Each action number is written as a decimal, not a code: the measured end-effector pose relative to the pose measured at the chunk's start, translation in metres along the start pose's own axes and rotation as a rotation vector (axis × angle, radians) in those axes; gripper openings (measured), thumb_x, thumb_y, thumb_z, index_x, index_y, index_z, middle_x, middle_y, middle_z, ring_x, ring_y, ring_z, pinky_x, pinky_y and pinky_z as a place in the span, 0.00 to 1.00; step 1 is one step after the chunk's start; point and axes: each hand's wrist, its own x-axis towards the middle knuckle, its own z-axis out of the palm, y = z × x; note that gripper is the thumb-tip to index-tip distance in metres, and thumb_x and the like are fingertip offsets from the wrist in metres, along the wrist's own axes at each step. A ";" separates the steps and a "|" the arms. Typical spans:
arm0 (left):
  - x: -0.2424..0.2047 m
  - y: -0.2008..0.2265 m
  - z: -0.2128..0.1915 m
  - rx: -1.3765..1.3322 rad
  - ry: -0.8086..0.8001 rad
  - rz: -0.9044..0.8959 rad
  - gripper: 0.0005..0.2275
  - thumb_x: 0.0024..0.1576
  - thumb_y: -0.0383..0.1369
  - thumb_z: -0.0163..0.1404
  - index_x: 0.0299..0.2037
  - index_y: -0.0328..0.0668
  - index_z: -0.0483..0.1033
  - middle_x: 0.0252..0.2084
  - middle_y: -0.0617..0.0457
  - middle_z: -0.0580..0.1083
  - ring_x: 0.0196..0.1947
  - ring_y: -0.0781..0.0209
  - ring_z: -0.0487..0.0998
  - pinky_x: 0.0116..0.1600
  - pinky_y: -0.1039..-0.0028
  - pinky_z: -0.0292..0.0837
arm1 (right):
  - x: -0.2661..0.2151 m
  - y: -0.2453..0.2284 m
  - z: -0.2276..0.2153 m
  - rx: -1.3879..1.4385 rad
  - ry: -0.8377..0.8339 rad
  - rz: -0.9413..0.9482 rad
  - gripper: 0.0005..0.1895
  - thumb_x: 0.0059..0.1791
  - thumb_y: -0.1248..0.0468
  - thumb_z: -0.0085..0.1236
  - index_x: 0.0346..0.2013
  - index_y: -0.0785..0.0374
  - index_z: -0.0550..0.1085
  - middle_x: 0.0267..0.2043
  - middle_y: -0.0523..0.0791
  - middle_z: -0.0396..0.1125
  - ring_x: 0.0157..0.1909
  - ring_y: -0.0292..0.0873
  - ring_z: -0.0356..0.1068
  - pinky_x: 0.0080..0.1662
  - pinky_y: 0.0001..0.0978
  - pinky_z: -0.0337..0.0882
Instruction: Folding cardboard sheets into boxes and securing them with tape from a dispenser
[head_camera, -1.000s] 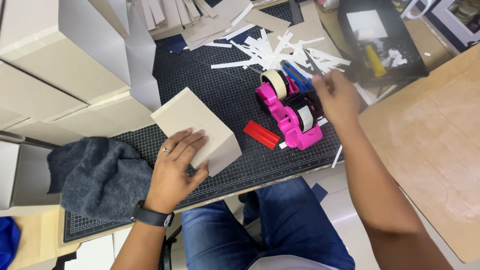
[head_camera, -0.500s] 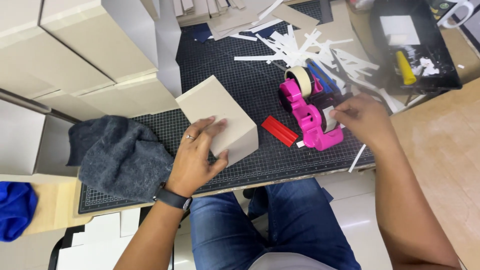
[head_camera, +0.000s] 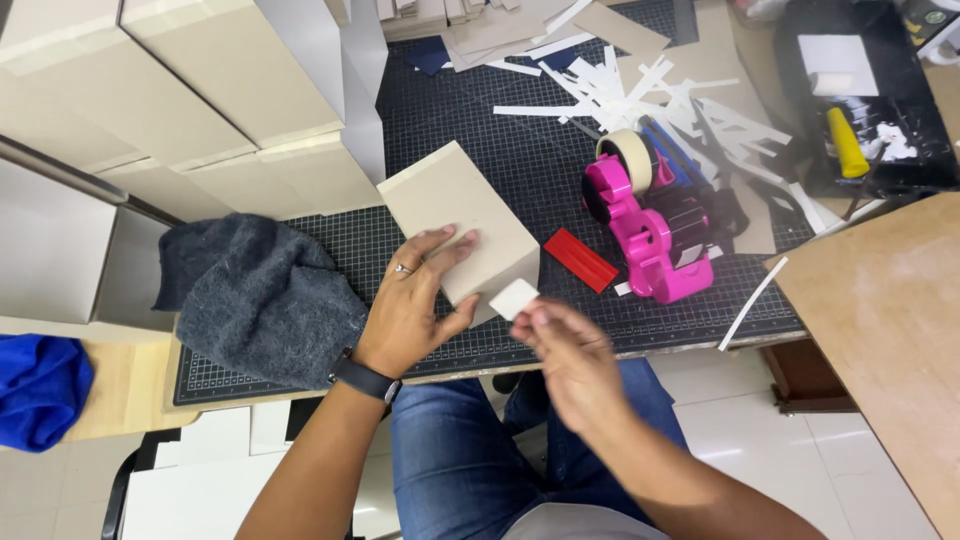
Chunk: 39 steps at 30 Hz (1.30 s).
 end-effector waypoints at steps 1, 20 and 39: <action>0.000 0.000 -0.002 0.001 -0.002 -0.001 0.21 0.56 0.35 0.59 0.58 0.41 0.71 0.58 0.51 0.78 0.64 0.44 0.73 0.69 0.51 0.64 | -0.003 0.008 0.006 0.002 0.001 0.002 0.11 0.51 0.69 0.57 0.48 0.61 0.80 0.49 0.50 0.76 0.51 0.46 0.74 0.58 0.44 0.73; 0.000 -0.001 -0.004 0.014 0.003 0.052 0.20 0.56 0.39 0.61 0.59 0.49 0.75 0.60 0.53 0.77 0.64 0.47 0.73 0.70 0.53 0.63 | -0.010 0.023 0.043 0.150 -0.024 0.306 0.21 0.56 0.60 0.51 0.62 0.63 0.72 0.45 0.45 0.69 0.44 0.39 0.64 0.51 0.38 0.69; 0.000 0.002 -0.003 0.062 0.007 0.110 0.18 0.62 0.40 0.54 0.63 0.58 0.76 0.63 0.52 0.75 0.66 0.45 0.71 0.71 0.52 0.62 | -0.010 0.017 0.049 0.154 -0.005 0.307 0.23 0.56 0.60 0.51 0.65 0.65 0.70 0.44 0.46 0.67 0.43 0.40 0.63 0.48 0.38 0.68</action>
